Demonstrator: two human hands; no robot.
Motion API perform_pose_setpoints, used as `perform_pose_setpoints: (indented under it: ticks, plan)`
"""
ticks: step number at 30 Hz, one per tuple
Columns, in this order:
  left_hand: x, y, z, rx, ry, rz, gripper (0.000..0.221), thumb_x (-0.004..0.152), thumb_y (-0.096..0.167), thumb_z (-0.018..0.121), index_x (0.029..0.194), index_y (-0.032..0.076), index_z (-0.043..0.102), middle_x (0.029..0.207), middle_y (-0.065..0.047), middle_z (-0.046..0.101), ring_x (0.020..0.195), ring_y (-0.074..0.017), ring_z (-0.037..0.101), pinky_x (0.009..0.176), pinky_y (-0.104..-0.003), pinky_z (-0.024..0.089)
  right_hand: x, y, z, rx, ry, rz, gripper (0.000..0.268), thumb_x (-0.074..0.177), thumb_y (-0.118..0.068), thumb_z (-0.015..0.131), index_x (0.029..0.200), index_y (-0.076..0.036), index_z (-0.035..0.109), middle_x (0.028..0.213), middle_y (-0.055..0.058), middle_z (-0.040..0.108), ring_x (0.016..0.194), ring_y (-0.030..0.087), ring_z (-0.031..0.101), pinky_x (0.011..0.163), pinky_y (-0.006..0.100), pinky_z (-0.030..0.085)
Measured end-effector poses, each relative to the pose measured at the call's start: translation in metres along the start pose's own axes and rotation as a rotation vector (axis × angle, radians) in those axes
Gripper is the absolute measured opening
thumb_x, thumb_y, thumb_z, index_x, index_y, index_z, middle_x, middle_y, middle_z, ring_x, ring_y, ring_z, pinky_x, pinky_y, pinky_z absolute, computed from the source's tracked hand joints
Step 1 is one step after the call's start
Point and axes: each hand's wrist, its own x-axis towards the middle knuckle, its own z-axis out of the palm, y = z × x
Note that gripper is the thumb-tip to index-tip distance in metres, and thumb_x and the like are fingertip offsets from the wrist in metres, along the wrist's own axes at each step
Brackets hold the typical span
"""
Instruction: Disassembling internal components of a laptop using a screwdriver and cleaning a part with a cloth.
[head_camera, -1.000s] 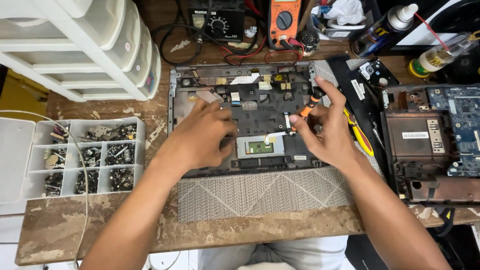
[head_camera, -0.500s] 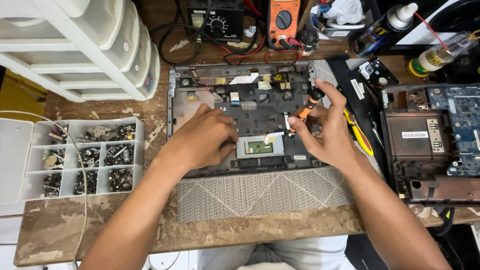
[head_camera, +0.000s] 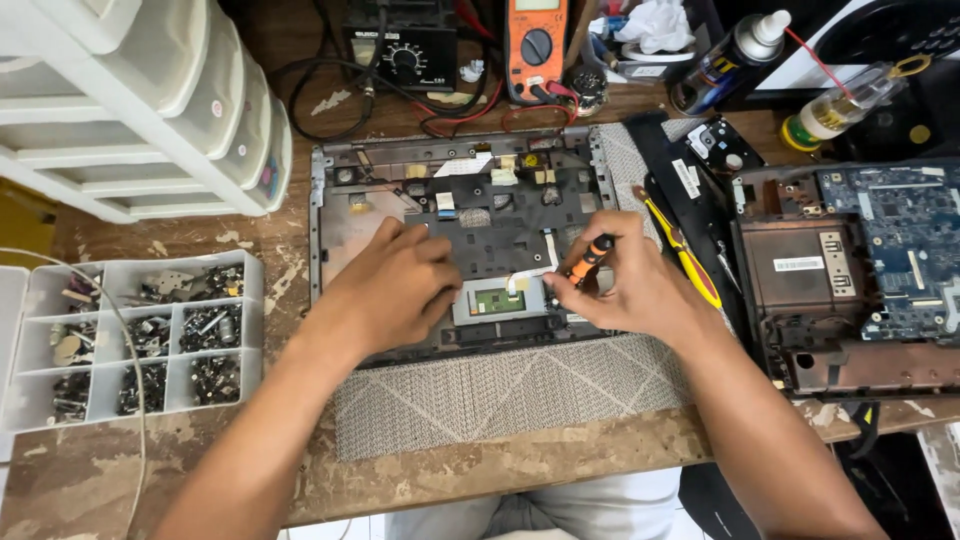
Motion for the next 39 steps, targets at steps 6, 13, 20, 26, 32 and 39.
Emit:
perform_pose_setpoints:
  ticks: [6, 13, 20, 26, 32, 39]
  plan:
    - [0.003, 0.019, 0.000, -0.056, 0.033, 0.087, 0.009, 0.088, 0.014, 0.073, 0.091, 0.011, 0.081, 0.091, -0.010, 0.073, 0.088, -0.0277, 0.064, 0.087, -0.040, 0.045, 0.000, -0.006, -0.004, -0.049, -0.052, -0.013, 0.048, 0.085, -0.002, 0.079, 0.111, -0.002, 0.039, 0.070, 0.017, 0.069, 0.043, 0.025, 0.064, 0.030, 0.029, 0.051]
    - [0.004, 0.027, -0.002, -0.092, 0.006, 0.087, 0.011, 0.088, 0.010, 0.072, 0.092, 0.011, 0.081, 0.095, -0.009, 0.074, 0.090, -0.0264, 0.066, 0.087, -0.039, 0.046, 0.006, -0.030, -0.011, -0.178, -0.122, -0.027, 0.039, 0.086, -0.005, 0.080, 0.105, -0.003, 0.046, 0.070, 0.018, 0.069, 0.045, 0.025, 0.065, 0.035, 0.031, 0.053]
    - [0.003, 0.027, -0.001, -0.109, 0.003, 0.059, 0.010, 0.087, 0.011, 0.073, 0.093, 0.011, 0.082, 0.095, -0.009, 0.075, 0.089, -0.0249, 0.066, 0.085, -0.038, 0.046, 0.013, -0.058, -0.013, -0.118, -0.103, 0.041, 0.027, 0.080, 0.005, 0.078, 0.098, -0.008, 0.061, 0.072, 0.013, 0.073, 0.062, 0.029, 0.075, 0.053, 0.035, 0.061]
    - [0.004, 0.026, 0.006, -0.099, 0.026, 0.071, 0.009, 0.088, 0.013, 0.074, 0.092, 0.011, 0.081, 0.096, -0.008, 0.075, 0.089, -0.0241, 0.065, 0.084, -0.037, 0.046, 0.016, -0.059, -0.016, -0.053, -0.169, 0.049, 0.027, 0.081, 0.008, 0.075, 0.099, -0.008, 0.065, 0.075, 0.013, 0.073, 0.069, 0.031, 0.076, 0.063, 0.040, 0.063]
    - [0.011, 0.036, 0.016, -0.151, 0.464, 0.209, 0.019, 0.092, 0.012, 0.073, 0.110, 0.008, 0.075, 0.096, -0.011, 0.070, 0.091, -0.0263, 0.065, 0.088, -0.039, 0.046, 0.019, -0.063, -0.024, -0.063, -0.148, 0.026, 0.041, 0.079, 0.009, 0.076, 0.116, -0.007, 0.066, 0.078, 0.016, 0.075, 0.072, 0.034, 0.077, 0.067, 0.045, 0.062]
    - [0.040, 0.060, 0.040, -0.488, 0.855, 0.248, 0.035, 0.100, 0.010, 0.065, 0.135, 0.008, 0.062, 0.122, -0.008, 0.065, 0.112, -0.0260, 0.066, 0.099, -0.039, 0.050, 0.025, -0.077, -0.024, 0.004, -0.083, 0.021, 0.069, 0.074, 0.008, 0.083, 0.136, -0.005, 0.056, 0.081, 0.018, 0.075, 0.075, 0.038, 0.075, 0.071, 0.053, 0.061]
